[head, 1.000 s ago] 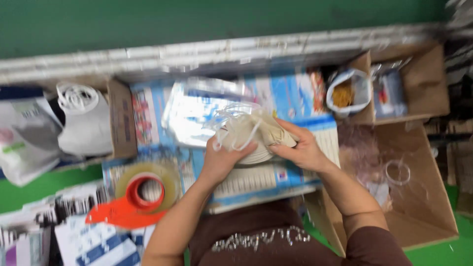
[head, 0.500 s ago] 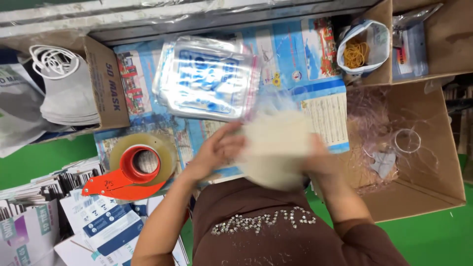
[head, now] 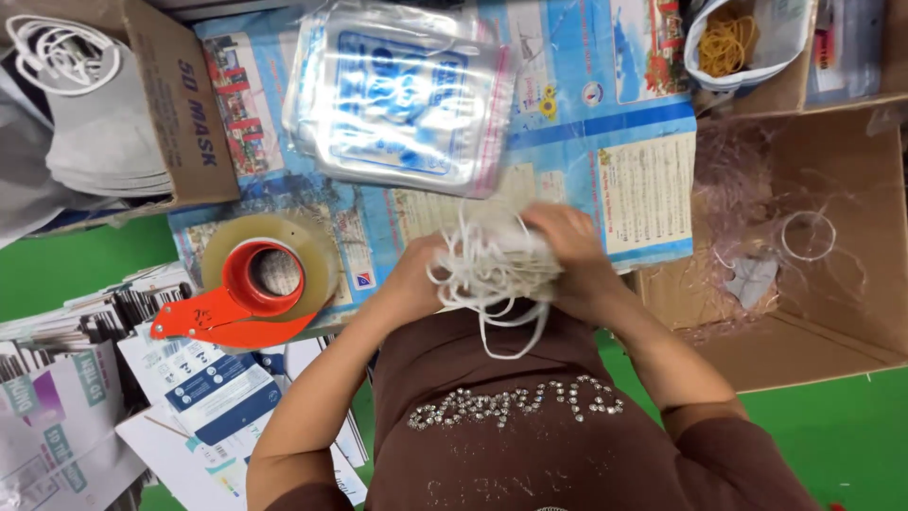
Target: Packing face masks into plastic bags and placing them on a conveyor belt in a factory setting.
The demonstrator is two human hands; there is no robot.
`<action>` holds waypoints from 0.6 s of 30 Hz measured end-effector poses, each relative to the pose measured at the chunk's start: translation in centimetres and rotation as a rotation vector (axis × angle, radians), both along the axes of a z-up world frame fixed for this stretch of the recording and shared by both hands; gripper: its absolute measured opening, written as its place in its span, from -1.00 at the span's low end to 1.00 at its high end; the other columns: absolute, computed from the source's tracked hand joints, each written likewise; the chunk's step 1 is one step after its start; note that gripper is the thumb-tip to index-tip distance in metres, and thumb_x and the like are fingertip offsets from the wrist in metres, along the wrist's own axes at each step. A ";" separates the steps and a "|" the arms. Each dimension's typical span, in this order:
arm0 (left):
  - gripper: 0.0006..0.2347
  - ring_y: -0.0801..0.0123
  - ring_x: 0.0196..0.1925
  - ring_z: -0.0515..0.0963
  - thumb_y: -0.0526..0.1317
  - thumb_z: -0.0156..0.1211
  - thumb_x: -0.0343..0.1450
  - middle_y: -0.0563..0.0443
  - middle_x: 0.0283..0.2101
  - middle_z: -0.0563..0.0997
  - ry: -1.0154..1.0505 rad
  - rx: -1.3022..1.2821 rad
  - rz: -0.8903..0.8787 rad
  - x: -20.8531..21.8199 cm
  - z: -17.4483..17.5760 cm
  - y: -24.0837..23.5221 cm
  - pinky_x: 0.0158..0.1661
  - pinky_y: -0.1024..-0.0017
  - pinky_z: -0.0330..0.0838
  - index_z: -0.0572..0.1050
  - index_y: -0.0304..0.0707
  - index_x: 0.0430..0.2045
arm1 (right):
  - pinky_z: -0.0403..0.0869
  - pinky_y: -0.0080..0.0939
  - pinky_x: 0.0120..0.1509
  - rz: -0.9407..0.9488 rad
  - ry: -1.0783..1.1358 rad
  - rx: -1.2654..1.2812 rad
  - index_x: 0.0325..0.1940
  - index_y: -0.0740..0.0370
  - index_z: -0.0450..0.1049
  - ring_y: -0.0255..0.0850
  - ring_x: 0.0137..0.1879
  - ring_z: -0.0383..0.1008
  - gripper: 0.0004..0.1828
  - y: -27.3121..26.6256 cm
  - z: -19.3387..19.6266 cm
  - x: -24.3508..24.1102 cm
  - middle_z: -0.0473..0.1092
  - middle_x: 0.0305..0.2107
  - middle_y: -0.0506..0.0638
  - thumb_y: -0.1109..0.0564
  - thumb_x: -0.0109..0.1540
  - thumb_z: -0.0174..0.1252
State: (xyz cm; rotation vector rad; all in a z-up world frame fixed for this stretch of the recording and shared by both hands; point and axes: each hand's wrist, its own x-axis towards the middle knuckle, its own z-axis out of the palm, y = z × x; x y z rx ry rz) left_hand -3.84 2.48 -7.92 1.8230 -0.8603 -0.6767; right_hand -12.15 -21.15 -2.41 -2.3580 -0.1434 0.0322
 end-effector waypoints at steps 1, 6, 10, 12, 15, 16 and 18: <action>-0.54 0.14 0.10 0.65 -0.13 0.48 0.23 -0.10 0.05 0.69 0.004 -0.001 -0.009 -0.5 -0.5 -0.4 0.11 0.25 0.51 0.58 -0.23 0.01 | 0.29 0.09 0.26 -0.009 0.004 -0.001 0.14 0.38 0.39 0.16 0.24 0.32 -0.14 0.0 -1.9 -0.1 0.41 0.05 0.26 0.14 -0.20 0.51; -0.50 0.00 0.08 0.55 -0.17 0.46 0.23 -0.18 0.05 0.60 -0.349 -0.135 0.111 -1.3 -1.2 -1.5 0.07 0.14 0.41 0.51 -0.30 0.07 | 0.31 0.00 0.28 0.055 -0.137 0.127 0.12 0.23 0.46 0.09 0.17 0.36 -0.44 -0.5 -6.2 -0.4 0.44 -0.01 0.15 0.07 0.07 0.40; -0.54 0.01 0.01 0.56 -0.15 0.44 0.25 -0.16 0.00 0.61 -0.406 -0.162 0.090 -1.5 -0.6 -1.7 0.01 0.10 0.41 0.53 -0.30 0.02 | 0.39 -0.05 0.24 0.012 -0.016 0.140 0.15 0.24 0.44 0.03 0.09 0.43 -0.46 -0.5 -6.0 0.0 0.49 -0.05 0.10 0.06 0.13 0.38; -0.62 -0.01 0.05 0.57 -0.16 0.40 0.26 -0.13 0.01 0.61 -0.459 -0.227 0.096 -2.1 -2.0 -1.8 0.07 0.08 0.44 0.55 -0.25 -0.06 | 0.35 0.02 0.10 0.095 -0.141 0.073 0.19 0.30 0.41 0.02 0.00 0.45 -0.40 0.1 -4.5 0.8 0.50 -0.15 0.08 0.09 0.11 0.37; -0.71 0.03 0.04 0.59 -0.20 0.36 0.33 -0.07 -0.01 0.62 -0.422 -0.226 0.046 -3.6 -3.1 -1.4 0.06 0.13 0.49 0.58 -0.18 -0.08 | 0.43 -0.07 0.01 0.035 0.050 0.168 0.21 0.26 0.42 -0.02 -0.07 0.48 -0.35 -0.8 -5.7 0.0 0.48 -0.24 0.06 0.02 0.07 0.39; -0.71 0.03 0.04 0.59 -0.20 0.36 0.33 -0.07 -0.01 0.62 -0.432 -0.230 0.041 -3.2 -2.0 -1.8 0.06 0.13 0.49 0.58 -0.18 -0.08 | 0.43 -0.07 0.01 0.031 0.039 0.164 0.21 0.26 0.42 -0.02 -0.07 0.48 -0.35 -1.0 -5.9 -0.1 0.48 -0.24 0.06 0.02 0.07 0.39; -0.71 0.06 0.09 0.58 -0.21 0.31 0.36 -0.09 0.05 0.60 -0.421 -0.262 -0.055 -2.7 0.3 -2.3 0.05 0.19 0.51 0.58 -0.16 -0.04 | 0.45 -0.10 0.06 0.128 0.071 0.221 0.31 0.24 0.39 -0.07 -0.05 0.49 -0.35 -1.2 -6.5 -0.5 0.48 -0.22 0.03 0.03 0.16 0.33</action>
